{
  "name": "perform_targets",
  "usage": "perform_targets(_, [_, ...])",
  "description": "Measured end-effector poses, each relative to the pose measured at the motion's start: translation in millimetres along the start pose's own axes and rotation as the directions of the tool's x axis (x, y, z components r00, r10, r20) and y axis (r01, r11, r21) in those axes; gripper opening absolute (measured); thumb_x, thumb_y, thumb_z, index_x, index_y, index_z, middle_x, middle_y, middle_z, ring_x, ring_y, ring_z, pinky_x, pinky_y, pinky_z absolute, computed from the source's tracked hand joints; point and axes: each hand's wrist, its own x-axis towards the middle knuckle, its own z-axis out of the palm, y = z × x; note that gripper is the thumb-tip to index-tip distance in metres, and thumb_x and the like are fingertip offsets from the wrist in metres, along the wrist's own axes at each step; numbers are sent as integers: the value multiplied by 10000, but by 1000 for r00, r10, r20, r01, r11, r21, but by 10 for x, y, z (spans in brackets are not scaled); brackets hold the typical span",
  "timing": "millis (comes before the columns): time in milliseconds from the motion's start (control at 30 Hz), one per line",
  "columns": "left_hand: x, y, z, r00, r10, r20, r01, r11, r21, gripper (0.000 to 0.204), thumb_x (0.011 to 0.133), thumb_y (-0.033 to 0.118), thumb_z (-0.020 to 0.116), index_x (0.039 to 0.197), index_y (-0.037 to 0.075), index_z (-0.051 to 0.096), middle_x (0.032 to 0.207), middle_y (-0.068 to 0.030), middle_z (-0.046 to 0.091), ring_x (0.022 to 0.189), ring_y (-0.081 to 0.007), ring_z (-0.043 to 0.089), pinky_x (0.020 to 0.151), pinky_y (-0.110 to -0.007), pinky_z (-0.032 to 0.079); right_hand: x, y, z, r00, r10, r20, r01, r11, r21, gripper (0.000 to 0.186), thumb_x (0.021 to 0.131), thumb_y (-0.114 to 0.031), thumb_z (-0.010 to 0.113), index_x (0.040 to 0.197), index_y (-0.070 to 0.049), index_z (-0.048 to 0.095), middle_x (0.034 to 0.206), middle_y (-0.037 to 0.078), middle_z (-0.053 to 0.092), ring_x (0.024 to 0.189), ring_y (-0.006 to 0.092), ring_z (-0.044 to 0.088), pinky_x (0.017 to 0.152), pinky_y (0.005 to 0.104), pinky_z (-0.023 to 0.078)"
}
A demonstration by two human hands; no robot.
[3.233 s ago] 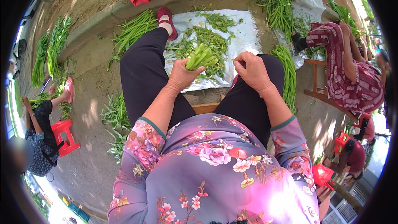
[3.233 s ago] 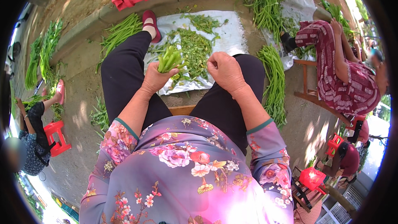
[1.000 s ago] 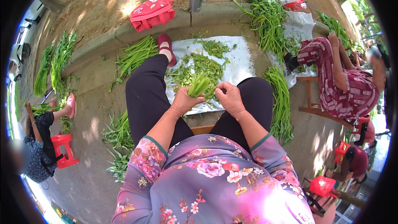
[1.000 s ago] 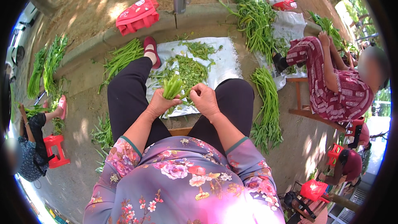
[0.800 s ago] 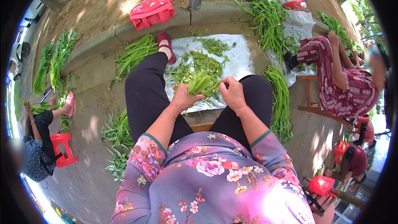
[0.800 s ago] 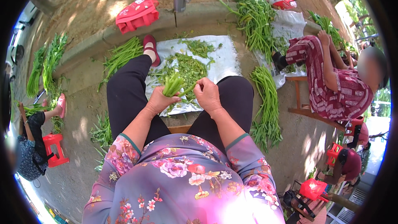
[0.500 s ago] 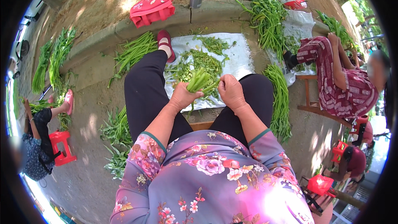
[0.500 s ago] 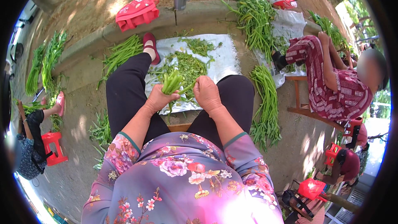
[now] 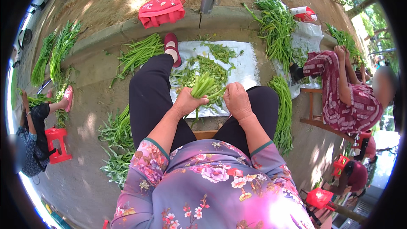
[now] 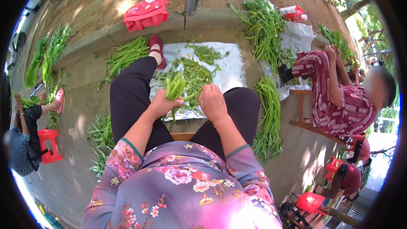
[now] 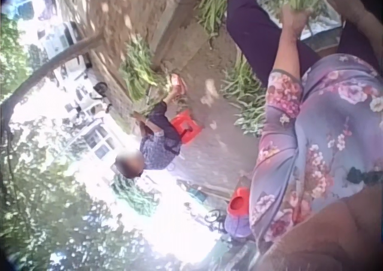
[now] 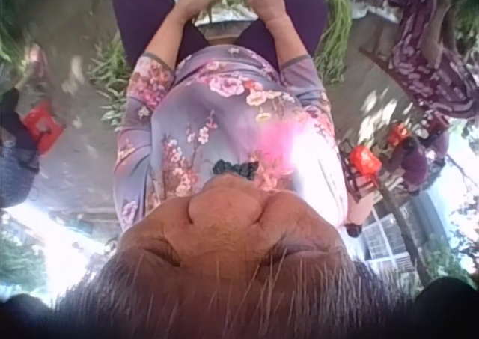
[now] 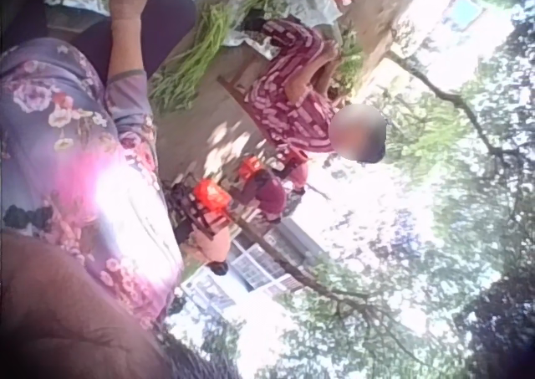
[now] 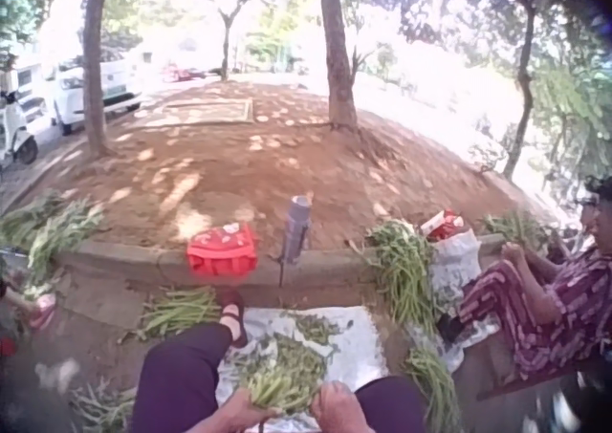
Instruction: The person plucks leaves and tips from stems of water spinach by hand, discarding the stems onto a central sheet.
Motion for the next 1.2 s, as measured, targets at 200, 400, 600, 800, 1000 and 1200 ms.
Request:
perform_targets(200, [-17, 58, -93, 999, -36, 19, 36, 999, -15, 205, 687, 94, 757, 858, 5, 685, 787, -42, 677, 706, -102, 619, 676, -253, 496, 97, -16, -67, 988, -150, 39, 151, 988, -24, 89, 765, -45, 559, 785, -21, 476, 758, 158, 494, 758, 331, 522, 696, 403, 456])
perform_targets(400, [-29, -53, -158, 999, 8, 39, -7, 999, -39, 153, 685, 36, 744, 814, 0, 670, 752, -31, 658, 687, -99, 601, 662, -253, 490, 165, 93, -316, 903, -279, 326, 365, 898, -244, 31, 740, -38, 545, 754, -27, 520, 764, 148, 503, 796, 307, 527, 723, 389, 458])
perform_targets(600, [-90, 161, -210, 1000, -19, -3, 18, 986, -166, 177, 689, 96, 738, 828, 10, 671, 711, -35, 645, 593, -86, 573, 526, -226, 453, 267, 314, -824, 983, 65, 170, -72, 997, 31, 79, 801, -100, 569, 780, -30, 600, 767, 152, 592, 755, 332, 579, 690, 410, 468])
perform_targets(800, [-69, 226, -180, 1000, 4, 17, -1, 984, -179, 199, 692, 110, 720, 861, 14, 683, 707, -19, 640, 588, -87, 561, 539, -231, 452, 399, 20, -1084, 971, 47, 234, -40, 999, -31, 68, 801, -79, 561, 806, -38, 616, 772, 136, 605, 738, 335, 591, 678, 412, 472])
perform_targets(1000, [-103, 227, -158, 996, 30, 79, -14, 981, -193, 146, 707, 86, 701, 819, 1, 661, 692, -40, 638, 527, -76, 530, 490, -218, 425, 451, -113, -984, 985, -96, 145, 69, 981, 183, 160, 837, -40, 545, 968, -72, 632, 908, 117, 603, 807, 319, 593, 705, 384, 482])
perform_targets(1200, [-103, 207, -138, 993, -15, 118, 30, 991, -129, 171, 699, 100, 720, 839, 12, 680, 694, -28, 645, 573, -77, 548, 521, -229, 445, 370, -8, -676, 963, -211, 165, 147, 932, 333, 173, 831, -87, 593, 996, -72, 644, 893, 110, 609, 798, 297, 594, 708, 345, 489])
